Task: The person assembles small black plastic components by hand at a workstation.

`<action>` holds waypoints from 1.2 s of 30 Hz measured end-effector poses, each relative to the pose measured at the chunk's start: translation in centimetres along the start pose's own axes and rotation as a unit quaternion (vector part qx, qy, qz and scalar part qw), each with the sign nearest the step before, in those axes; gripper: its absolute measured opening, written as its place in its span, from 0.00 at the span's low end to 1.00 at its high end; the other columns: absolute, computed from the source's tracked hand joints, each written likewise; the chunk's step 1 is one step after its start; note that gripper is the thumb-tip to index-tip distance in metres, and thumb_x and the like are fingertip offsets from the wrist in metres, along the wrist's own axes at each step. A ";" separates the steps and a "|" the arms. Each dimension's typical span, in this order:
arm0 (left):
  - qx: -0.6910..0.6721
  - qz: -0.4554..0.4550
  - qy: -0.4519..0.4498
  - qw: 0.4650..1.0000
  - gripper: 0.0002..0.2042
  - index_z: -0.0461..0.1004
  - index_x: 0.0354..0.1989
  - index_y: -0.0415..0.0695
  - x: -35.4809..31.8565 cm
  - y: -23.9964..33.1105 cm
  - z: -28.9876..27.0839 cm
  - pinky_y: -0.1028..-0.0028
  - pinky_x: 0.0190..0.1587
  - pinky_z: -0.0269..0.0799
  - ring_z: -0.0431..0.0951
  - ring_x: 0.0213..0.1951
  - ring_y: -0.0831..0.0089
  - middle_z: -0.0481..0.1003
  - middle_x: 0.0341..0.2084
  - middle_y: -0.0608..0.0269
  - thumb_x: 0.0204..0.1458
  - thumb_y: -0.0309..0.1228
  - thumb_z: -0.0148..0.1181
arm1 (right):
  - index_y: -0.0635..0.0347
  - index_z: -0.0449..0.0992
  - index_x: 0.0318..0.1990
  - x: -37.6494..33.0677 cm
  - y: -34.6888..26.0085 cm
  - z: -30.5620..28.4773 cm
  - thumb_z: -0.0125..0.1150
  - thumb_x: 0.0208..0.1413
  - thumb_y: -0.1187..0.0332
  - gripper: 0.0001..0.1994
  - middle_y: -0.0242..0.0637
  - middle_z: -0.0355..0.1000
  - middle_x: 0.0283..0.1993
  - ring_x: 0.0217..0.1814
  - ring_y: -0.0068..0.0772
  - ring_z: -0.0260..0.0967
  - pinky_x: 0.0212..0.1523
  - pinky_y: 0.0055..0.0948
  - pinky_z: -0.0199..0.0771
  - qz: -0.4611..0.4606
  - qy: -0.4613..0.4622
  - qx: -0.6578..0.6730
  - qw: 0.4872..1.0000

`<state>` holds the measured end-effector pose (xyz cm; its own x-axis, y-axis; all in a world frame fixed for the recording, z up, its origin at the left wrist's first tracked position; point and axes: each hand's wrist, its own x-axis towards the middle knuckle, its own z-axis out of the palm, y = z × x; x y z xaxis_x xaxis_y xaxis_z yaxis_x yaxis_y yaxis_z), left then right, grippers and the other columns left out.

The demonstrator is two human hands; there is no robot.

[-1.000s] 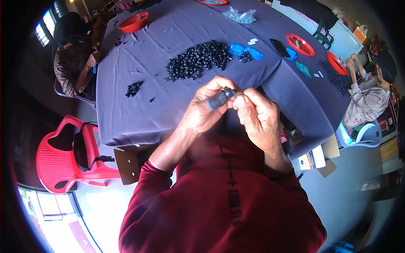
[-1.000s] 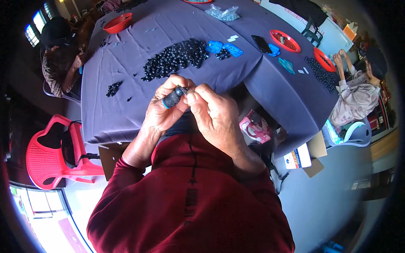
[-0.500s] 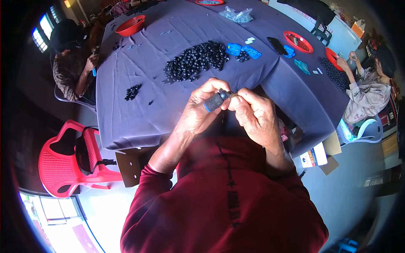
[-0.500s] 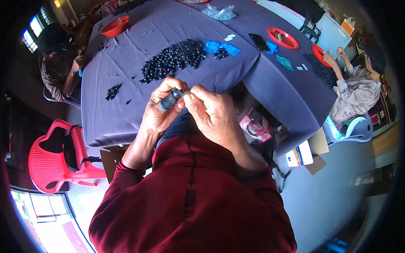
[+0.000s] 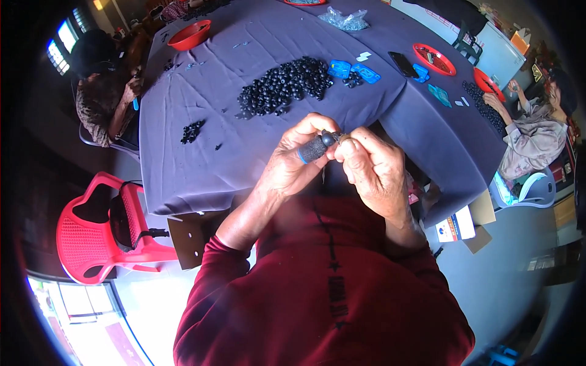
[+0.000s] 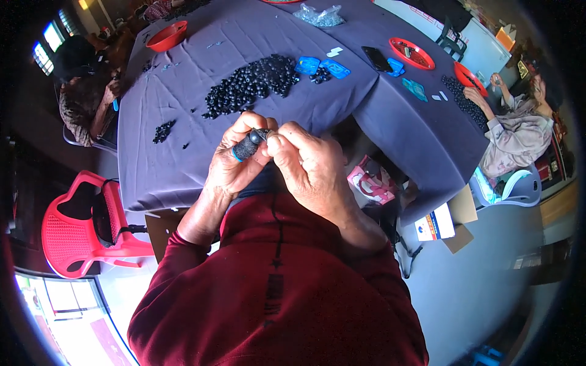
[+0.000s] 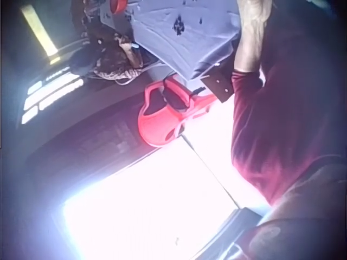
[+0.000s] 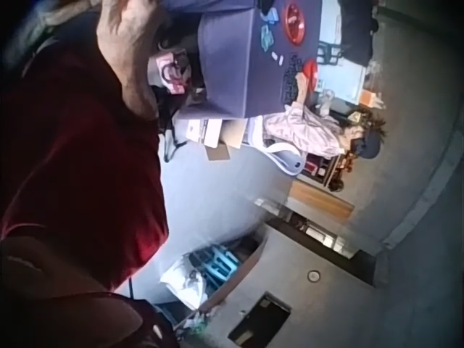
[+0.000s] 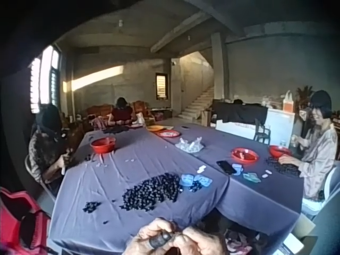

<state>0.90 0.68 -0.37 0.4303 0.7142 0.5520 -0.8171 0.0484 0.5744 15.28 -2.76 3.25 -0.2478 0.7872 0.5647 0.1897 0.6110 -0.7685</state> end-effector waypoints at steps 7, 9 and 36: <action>0.045 0.001 0.023 0.999 0.11 0.66 0.39 0.38 -0.2 0.3 -0.1 0.78 0.38 0.62 0.67 0.31 0.78 0.68 0.28 0.64 0.48 0.29 0.56 | 0.64 0.69 0.26 0.0 0.2 0.0 0.48 0.57 0.63 0.14 0.26 0.62 0.16 0.15 0.11 0.53 0.15 0.15 0.53 -0.005 -0.002 -0.023 1.000; 0.066 -0.001 0.031 0.997 0.11 0.67 0.39 0.38 -0.2 0.5 -0.2 0.78 0.37 0.62 0.67 0.31 0.78 0.68 0.27 0.64 0.48 0.29 0.55 | 0.64 0.70 0.27 0.2 0.1 -0.2 0.48 0.57 0.63 0.13 0.25 0.60 0.14 0.15 0.11 0.52 0.16 0.15 0.52 0.005 -0.009 -0.061 0.998; -0.097 -0.070 0.056 0.991 0.14 0.67 0.34 0.37 -0.6 0.3 0.9 0.76 0.37 0.63 0.65 0.32 0.78 0.65 0.26 0.67 0.47 0.35 0.58 | 0.68 0.69 0.42 0.5 -0.6 0.5 0.58 0.46 0.80 0.14 0.31 0.69 0.29 0.28 0.12 0.63 0.27 0.12 0.63 -0.087 0.042 0.083 0.992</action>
<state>0.70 -0.37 0.02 0.5077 0.7637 0.3987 -0.8160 0.2777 0.5070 14.53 -2.75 3.80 -0.1811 0.6788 0.7116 -0.0104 0.7222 -0.6916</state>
